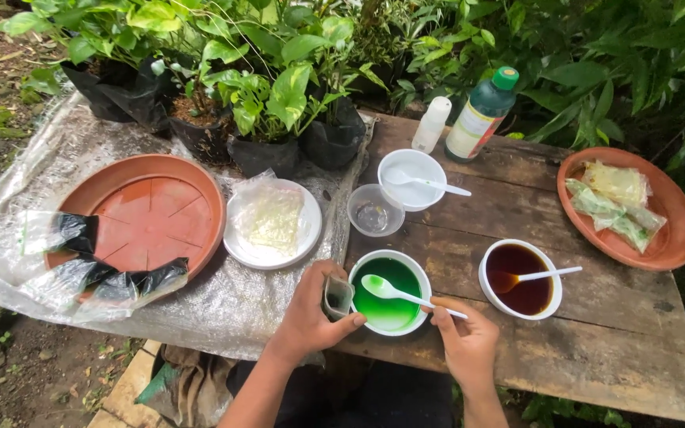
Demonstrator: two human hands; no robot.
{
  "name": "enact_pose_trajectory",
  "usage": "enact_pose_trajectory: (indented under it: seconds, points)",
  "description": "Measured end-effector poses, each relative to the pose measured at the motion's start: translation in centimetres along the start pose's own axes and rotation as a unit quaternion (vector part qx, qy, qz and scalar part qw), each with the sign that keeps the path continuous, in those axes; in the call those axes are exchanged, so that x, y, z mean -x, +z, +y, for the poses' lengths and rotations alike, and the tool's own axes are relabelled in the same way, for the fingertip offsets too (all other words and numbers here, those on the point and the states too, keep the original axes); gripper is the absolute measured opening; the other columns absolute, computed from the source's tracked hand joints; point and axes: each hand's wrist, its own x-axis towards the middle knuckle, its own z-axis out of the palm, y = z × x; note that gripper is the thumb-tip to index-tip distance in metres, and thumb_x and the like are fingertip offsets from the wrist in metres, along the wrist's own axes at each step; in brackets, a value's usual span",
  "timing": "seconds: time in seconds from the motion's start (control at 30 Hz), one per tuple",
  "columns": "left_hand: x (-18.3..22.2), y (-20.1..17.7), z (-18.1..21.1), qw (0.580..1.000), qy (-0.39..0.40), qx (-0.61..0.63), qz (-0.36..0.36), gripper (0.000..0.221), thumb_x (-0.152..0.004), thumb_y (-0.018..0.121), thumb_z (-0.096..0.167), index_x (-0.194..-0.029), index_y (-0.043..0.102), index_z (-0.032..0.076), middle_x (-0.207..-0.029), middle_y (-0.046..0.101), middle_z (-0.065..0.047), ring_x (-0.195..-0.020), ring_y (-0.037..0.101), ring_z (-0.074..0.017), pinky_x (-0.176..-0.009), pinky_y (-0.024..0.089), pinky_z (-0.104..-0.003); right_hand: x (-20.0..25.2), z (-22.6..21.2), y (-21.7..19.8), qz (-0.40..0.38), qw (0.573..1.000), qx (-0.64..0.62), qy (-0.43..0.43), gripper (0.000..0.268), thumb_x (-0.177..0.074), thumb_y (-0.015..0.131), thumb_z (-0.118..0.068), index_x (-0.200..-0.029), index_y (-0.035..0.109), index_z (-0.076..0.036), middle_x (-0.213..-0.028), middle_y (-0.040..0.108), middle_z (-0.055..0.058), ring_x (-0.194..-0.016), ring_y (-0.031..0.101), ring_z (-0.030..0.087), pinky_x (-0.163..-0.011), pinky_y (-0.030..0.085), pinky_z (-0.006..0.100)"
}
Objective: Mixing green liquid nutrient into a bowl of water using a spoon on a wooden table outdoors.
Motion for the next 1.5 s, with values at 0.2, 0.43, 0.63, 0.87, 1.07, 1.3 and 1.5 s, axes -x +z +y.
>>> enact_pose_trajectory:
  seconds: [0.2, 0.43, 0.63, 0.87, 1.07, 1.3, 1.5]
  points:
    - [-0.2, -0.1, 0.3, 1.0, 0.011, -0.001, -0.001, 0.056, -0.083, 0.072, 0.057, -0.106, 0.051, 0.011, -0.094, 0.056, -0.004, -0.074, 0.052, -0.0139, -0.064, 0.046, -0.027, -0.1, -0.8, 0.3, -0.014, 1.0, 0.014, 0.013, 0.027, -0.089, 0.073, -0.023, -0.101, 0.081, 0.0, -0.089, 0.083, 0.012, -0.086, 0.079, 0.019, -0.077, 0.065, 0.029]
    - [-0.3, -0.1, 0.5, 1.0, -0.017, 0.008, -0.001, 0.059, -0.081, 0.072, 0.06, -0.107, 0.051, 0.011, -0.097, 0.056, -0.004, -0.077, 0.052, -0.0145, -0.067, 0.045, -0.029, 0.0, -0.6, 0.3, -0.012, 1.0, 0.013, 0.003, 0.026, -0.089, 0.073, -0.021, -0.102, 0.08, 0.001, -0.088, 0.083, 0.013, -0.087, 0.079, 0.018, -0.079, 0.064, 0.029]
    - [-0.6, -0.3, 0.6, 0.999, 0.03, 0.008, 0.009, 0.055, -0.084, 0.072, 0.051, -0.112, 0.05, 0.008, -0.114, 0.057, -0.007, -0.095, 0.057, -0.0178, -0.078, 0.049, -0.029, -0.2, -0.9, 0.5, -0.013, 1.0, 0.018, 0.003, 0.026, -0.09, 0.072, -0.022, -0.102, 0.081, 0.0, -0.089, 0.083, 0.012, -0.089, 0.078, 0.018, -0.08, 0.064, 0.03]
    - [-0.6, -0.1, 0.6, 0.999, 0.043, 0.011, 0.011, 0.057, -0.085, 0.07, 0.054, -0.111, 0.05, 0.008, -0.11, 0.057, -0.007, -0.095, 0.057, -0.0193, -0.08, 0.047, -0.03, 0.0, -0.9, 0.4, -0.009, 1.0, 0.019, 0.003, 0.027, -0.089, 0.073, -0.021, -0.104, 0.08, 0.0, -0.09, 0.083, 0.013, -0.09, 0.079, 0.019, -0.082, 0.065, 0.03]
    - [-0.6, 0.0, 0.3, 0.999, 0.037, 0.014, 0.01, 0.056, -0.084, 0.07, 0.054, -0.109, 0.048, 0.009, -0.111, 0.058, -0.007, -0.096, 0.057, -0.0187, -0.079, 0.047, -0.03, -0.2, -1.4, 0.3, -0.003, 0.999, 0.051, -0.008, 0.026, -0.09, 0.072, -0.023, -0.104, 0.08, -0.003, -0.09, 0.083, 0.01, -0.092, 0.079, 0.018, -0.086, 0.063, 0.032]
    - [-0.8, -0.1, 0.4, 0.999, 0.043, 0.011, 0.01, 0.055, -0.085, 0.069, 0.055, -0.106, 0.047, 0.009, -0.109, 0.057, -0.007, -0.095, 0.056, -0.0187, -0.08, 0.046, -0.03, -0.2, -1.4, 0.4, -0.002, 0.999, 0.049, -0.021, 0.025, -0.091, 0.072, -0.022, -0.102, 0.081, -0.001, -0.09, 0.082, 0.009, -0.087, 0.075, 0.014, -0.079, 0.06, 0.026]
    - [-0.7, -0.1, 0.4, 0.999, 0.036, 0.009, 0.009, 0.059, -0.084, 0.068, 0.059, -0.107, 0.048, 0.009, -0.11, 0.058, -0.006, -0.092, 0.057, -0.0171, -0.076, 0.047, -0.029, -0.2, -1.7, 0.6, 0.0, 0.999, 0.051, -0.009, 0.025, -0.094, 0.068, -0.022, -0.106, 0.08, -0.004, -0.089, 0.082, 0.009, -0.086, 0.077, 0.014, -0.076, 0.063, 0.026]
